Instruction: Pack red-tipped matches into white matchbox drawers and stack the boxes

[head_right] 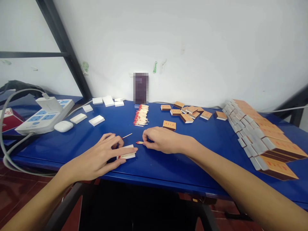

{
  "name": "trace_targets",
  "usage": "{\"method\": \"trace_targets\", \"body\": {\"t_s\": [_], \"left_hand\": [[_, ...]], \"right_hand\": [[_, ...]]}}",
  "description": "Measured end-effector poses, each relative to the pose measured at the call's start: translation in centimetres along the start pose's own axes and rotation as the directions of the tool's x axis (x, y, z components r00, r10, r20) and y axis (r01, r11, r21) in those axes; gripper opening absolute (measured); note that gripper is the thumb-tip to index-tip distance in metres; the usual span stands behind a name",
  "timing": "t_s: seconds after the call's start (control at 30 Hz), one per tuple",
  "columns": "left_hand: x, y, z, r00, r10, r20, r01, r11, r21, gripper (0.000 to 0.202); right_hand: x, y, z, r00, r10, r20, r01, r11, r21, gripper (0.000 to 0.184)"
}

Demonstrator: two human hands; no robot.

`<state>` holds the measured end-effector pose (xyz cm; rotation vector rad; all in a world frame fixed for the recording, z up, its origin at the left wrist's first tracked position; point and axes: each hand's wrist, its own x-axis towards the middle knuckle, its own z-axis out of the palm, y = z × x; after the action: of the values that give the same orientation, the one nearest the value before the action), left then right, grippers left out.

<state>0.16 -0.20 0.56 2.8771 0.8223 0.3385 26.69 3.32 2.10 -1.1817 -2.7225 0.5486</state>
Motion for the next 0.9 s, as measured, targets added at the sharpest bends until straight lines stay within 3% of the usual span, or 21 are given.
{"method": "trace_targets", "body": {"t_s": [0.23, 0.43, 0.6, 0.77, 0.9], "left_hand": [[0.0, 0.0, 0.2, 0.998, 0.054, -0.035, -0.050, 0.995, 0.087, 0.040], [0.1, 0.1, 0.0, 0.999, 0.046, -0.005, -0.046, 0.996, 0.079, 0.032], [-0.1, 0.2, 0.3, 0.998, 0.009, -0.055, -0.008, 1.000, 0.024, 0.025], [-0.2, 0.2, 0.8, 0.987, -0.060, -0.150, 0.059, 0.998, -0.010, 0.019], [-0.2, 0.1, 1.1, 0.978, -0.069, -0.197, 0.070, 0.998, -0.003, 0.016]], "right_hand": [[-0.7, 0.0, -0.5, 0.997, 0.037, 0.063, -0.035, 0.999, -0.033, 0.016], [-0.5, 0.6, -0.1, 0.999, 0.038, 0.019, -0.037, 0.998, -0.048, 0.015], [-0.4, 0.8, 0.0, 0.999, 0.044, -0.016, -0.045, 0.999, -0.026, 0.015], [-0.5, -0.9, -0.5, 0.999, 0.010, -0.041, -0.007, 0.998, 0.066, 0.016], [-0.7, -2.7, 0.0, 0.995, -0.087, -0.046, 0.091, 0.989, 0.117, 0.011]]}}
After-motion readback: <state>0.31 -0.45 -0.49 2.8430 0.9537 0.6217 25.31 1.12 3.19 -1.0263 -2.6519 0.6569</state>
